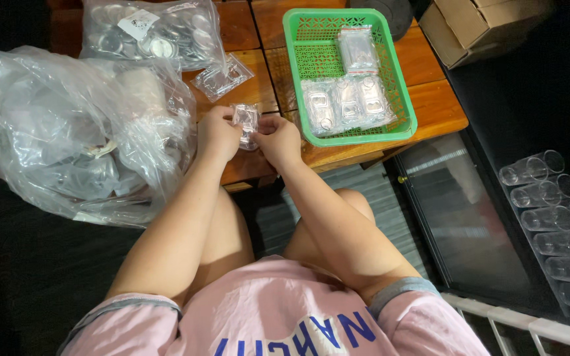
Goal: The person sits on the floor and unpacks small plastic containers from a large plastic bag. They place the containers into a green basket, arranging them neatly. The person then moves the basket to a nearby shelf.
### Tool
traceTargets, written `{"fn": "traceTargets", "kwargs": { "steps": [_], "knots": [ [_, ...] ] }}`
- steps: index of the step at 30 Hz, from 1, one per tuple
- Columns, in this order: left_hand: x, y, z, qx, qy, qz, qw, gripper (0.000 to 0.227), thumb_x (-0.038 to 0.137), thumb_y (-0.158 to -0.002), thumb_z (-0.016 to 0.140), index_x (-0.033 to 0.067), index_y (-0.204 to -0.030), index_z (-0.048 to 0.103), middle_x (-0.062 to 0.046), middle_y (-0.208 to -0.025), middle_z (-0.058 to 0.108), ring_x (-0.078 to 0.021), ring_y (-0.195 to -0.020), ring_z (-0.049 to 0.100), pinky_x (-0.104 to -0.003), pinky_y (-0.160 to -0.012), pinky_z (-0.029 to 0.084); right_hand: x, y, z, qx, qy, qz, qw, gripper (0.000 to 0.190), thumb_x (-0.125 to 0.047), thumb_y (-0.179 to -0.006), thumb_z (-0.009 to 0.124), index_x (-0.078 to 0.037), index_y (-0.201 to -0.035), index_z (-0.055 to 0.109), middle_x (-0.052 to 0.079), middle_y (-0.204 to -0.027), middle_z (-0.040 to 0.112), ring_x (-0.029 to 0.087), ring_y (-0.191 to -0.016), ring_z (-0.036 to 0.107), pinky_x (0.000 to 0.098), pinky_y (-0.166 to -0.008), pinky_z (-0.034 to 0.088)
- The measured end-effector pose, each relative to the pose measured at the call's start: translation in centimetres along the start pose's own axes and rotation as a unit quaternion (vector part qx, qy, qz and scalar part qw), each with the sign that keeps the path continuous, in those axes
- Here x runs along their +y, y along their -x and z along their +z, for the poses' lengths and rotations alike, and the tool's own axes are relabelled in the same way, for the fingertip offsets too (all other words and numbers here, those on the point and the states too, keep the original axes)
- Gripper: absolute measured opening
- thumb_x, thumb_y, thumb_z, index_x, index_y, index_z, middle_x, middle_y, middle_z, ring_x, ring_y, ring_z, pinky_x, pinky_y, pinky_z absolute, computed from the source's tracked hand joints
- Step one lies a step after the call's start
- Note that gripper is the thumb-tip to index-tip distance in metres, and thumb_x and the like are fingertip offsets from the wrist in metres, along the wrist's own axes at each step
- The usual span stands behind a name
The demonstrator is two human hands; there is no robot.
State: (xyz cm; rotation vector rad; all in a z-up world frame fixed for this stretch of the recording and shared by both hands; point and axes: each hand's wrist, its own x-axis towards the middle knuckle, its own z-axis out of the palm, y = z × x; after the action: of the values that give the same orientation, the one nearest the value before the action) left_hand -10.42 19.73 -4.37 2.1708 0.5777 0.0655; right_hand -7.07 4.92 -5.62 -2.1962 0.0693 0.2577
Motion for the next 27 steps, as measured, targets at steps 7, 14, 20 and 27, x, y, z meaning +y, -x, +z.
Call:
{"fn": "traceTargets", "kwargs": {
  "steps": [7, 14, 20, 27],
  "knots": [
    [0.7, 2.8, -0.7, 0.016, 0.123, -0.007, 0.992, 0.037, 0.019, -0.087, 0.078, 0.0159, -0.124, 0.073, -0.003, -0.096, 0.078, -0.0154, -0.092, 0.075, -0.032, -0.075, 0.063, -1.8, 2.9, -2.1, -0.017, -0.007, -0.009, 1.0, 0.036, -0.031, -0.076, 0.083, -0.027, -0.111, 0.077, -0.005, -0.103, 0.08, 0.014, -0.103, 0.076, 0.0325, -0.092, 0.059],
    [5.8, 5.5, -3.3, 0.034, 0.249, 0.072, 0.965, 0.039, 0.008, -0.094, 0.076, 0.0051, -0.132, 0.065, -0.013, -0.104, 0.075, -0.0103, -0.088, 0.065, -0.027, -0.079, 0.058, -3.9, 4.7, -6.0, 0.001, -0.059, -0.096, 0.994, 0.033, -0.023, -0.08, 0.084, -0.023, -0.113, 0.077, 0.003, -0.104, 0.079, 0.019, -0.092, 0.079, 0.0331, -0.083, 0.062],
    [10.2, 3.5, -0.5, 0.101, 0.229, 0.193, 0.949, 0.029, 0.012, -0.084, 0.087, 0.0105, -0.111, 0.076, -0.009, -0.1, 0.078, -0.0132, -0.083, 0.076, -0.025, -0.072, 0.062, -3.8, 2.9, -12.5, 0.045, -0.135, -0.153, 0.978, 0.032, -0.01, -0.082, 0.082, -0.015, -0.114, 0.077, 0.006, -0.104, 0.077, 0.014, -0.084, 0.076, 0.0292, -0.076, 0.063],
    [15.7, 1.1, 6.8, 0.091, 0.224, 0.231, 0.943, 0.027, 0.015, -0.076, 0.089, 0.0132, -0.101, 0.08, -0.007, -0.091, 0.081, -0.0156, -0.078, 0.079, -0.027, -0.069, 0.064, -2.0, 1.1, -20.5, 0.112, -0.038, -0.166, 0.979, 0.032, -0.008, -0.08, 0.082, -0.019, -0.11, 0.08, 0.001, -0.1, 0.079, 0.006, -0.082, 0.075, 0.0231, -0.073, 0.061]
  ]
}}
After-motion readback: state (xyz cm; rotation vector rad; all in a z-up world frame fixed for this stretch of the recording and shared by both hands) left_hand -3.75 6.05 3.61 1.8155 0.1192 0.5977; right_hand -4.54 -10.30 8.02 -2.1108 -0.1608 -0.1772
